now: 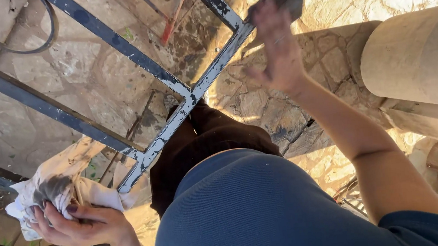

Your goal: Sanding the surface of a black metal frame using a piece of sandpaper.

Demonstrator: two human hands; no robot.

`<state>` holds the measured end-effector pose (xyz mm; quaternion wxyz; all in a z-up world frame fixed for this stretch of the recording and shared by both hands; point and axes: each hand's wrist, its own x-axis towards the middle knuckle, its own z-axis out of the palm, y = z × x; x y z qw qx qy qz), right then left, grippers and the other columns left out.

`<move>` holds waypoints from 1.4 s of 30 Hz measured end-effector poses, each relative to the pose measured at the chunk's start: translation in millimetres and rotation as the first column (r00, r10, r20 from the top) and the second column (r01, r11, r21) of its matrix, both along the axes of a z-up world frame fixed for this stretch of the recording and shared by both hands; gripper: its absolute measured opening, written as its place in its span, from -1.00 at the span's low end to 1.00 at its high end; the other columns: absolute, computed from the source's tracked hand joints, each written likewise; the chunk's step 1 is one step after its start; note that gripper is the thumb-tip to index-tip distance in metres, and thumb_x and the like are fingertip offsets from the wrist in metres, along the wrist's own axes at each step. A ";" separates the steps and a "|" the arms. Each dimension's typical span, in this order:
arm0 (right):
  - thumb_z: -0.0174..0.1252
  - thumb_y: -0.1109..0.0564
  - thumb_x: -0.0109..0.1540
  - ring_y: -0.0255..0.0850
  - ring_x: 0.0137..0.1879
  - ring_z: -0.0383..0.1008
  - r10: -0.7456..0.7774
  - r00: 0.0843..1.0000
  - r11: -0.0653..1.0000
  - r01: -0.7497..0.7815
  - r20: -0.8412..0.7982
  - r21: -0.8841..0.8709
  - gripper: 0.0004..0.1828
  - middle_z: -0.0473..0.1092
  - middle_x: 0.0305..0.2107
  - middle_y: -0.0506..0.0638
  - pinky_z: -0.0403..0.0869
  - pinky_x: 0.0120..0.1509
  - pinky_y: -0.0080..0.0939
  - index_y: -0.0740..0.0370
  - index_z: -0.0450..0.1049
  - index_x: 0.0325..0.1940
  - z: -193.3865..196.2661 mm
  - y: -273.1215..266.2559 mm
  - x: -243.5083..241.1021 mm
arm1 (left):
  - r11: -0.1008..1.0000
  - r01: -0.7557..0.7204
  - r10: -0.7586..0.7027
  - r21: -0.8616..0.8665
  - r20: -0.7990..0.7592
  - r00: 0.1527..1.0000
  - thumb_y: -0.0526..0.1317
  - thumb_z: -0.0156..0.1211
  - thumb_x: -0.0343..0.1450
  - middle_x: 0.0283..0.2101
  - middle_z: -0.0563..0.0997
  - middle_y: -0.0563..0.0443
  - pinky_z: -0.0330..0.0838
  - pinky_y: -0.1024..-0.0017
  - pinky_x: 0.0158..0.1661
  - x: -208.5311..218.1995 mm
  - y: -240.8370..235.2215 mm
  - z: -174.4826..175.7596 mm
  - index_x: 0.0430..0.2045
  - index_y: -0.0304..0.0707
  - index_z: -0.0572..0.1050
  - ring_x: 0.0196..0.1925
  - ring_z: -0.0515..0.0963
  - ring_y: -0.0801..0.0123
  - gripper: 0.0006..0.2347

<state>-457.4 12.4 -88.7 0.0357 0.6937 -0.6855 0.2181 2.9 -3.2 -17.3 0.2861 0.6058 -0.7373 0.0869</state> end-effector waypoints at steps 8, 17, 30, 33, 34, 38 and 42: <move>-0.41 -0.59 0.35 0.11 0.62 -0.04 0.063 0.997 0.998 -0.062 -0.039 0.020 0.06 0.00 0.48 0.25 0.02 0.71 0.24 0.35 -0.02 0.55 4.2 11.6 26.4 | 1.000 -0.001 0.001 0.006 0.008 1.000 -0.39 -0.22 0.70 0.24 0.37 -0.55 0.27 -0.30 0.22 3.1 7.2 2.1 0.21 -0.67 0.32 0.35 0.26 -0.38 -0.74; -0.28 -0.61 0.33 0.06 0.63 -0.05 0.104 0.994 0.994 -0.103 -0.039 0.038 0.04 0.02 0.48 0.19 -0.07 0.71 0.25 0.26 -0.01 0.56 -0.7 9.8 25.1 | 1.000 0.002 -0.003 -0.029 -0.024 1.000 -0.40 -0.20 0.69 0.21 0.40 -0.60 0.25 -0.32 0.21 -1.9 1.4 2.6 0.19 -0.69 0.34 0.32 0.29 -0.43 -0.75; -0.47 -0.61 0.35 0.04 0.69 -0.18 -0.106 0.994 0.994 0.107 -0.022 0.017 0.04 -0.14 0.55 0.14 -0.13 0.79 0.28 0.23 -0.17 0.60 -15.8 -5.0 0.9 | 1.000 0.008 -0.009 -0.015 -0.032 0.999 -0.40 -0.20 0.69 0.23 0.38 -0.56 0.25 -0.33 0.21 0.1 0.9 0.5 0.21 -0.65 0.32 0.34 0.26 -0.40 -0.75; -0.32 -0.70 0.30 0.13 0.65 -0.13 0.271 0.962 0.954 -0.261 -0.046 0.149 0.19 -0.08 0.50 0.29 -0.06 0.73 0.18 0.38 -0.14 0.55 -8.8 28.8 86.9 | 1.000 0.004 -0.004 0.003 -0.015 1.000 -0.38 -0.22 0.71 0.22 0.38 -0.60 0.25 -0.34 0.20 1.8 3.6 2.9 0.21 -0.66 0.33 0.33 0.27 -0.44 -0.74; -0.32 -0.70 0.30 0.13 0.65 -0.13 0.274 0.961 0.952 -0.265 -0.040 0.151 0.19 -0.08 0.50 0.29 -0.06 0.73 0.18 0.38 -0.14 0.55 -1.1 16.6 67.8 | 1.000 0.001 -0.001 0.006 -0.011 1.000 -0.38 -0.22 0.71 0.22 0.38 -0.60 0.25 -0.34 0.20 1.3 2.1 2.3 0.21 -0.66 0.33 0.33 0.27 -0.44 -0.74; -0.21 -0.44 0.40 -0.03 0.33 0.13 0.006 1.000 0.997 -0.006 -0.001 -0.071 -0.18 0.09 0.34 0.17 0.15 0.21 -0.01 0.28 0.07 0.44 -2.1 2.0 24.8 | 1.000 0.001 -0.001 0.000 -0.030 1.000 -0.37 -0.20 0.70 0.24 0.38 -0.56 0.23 -0.34 0.25 5.1 5.2 0.1 0.22 -0.62 0.33 0.34 0.27 -0.42 -0.74; -0.45 -0.67 0.33 0.07 0.65 -0.19 0.225 0.962 0.961 -0.192 -0.157 0.200 0.13 -0.12 0.52 0.26 -0.14 0.73 0.09 0.36 -0.15 0.56 -23.6 38.4 67.1 | 1.000 0.007 -0.007 0.001 -0.059 0.998 -0.40 -0.19 0.69 0.21 0.39 -0.64 0.20 -0.36 0.23 -0.7 4.8 9.3 0.18 -0.69 0.34 0.32 0.27 -0.50 -0.75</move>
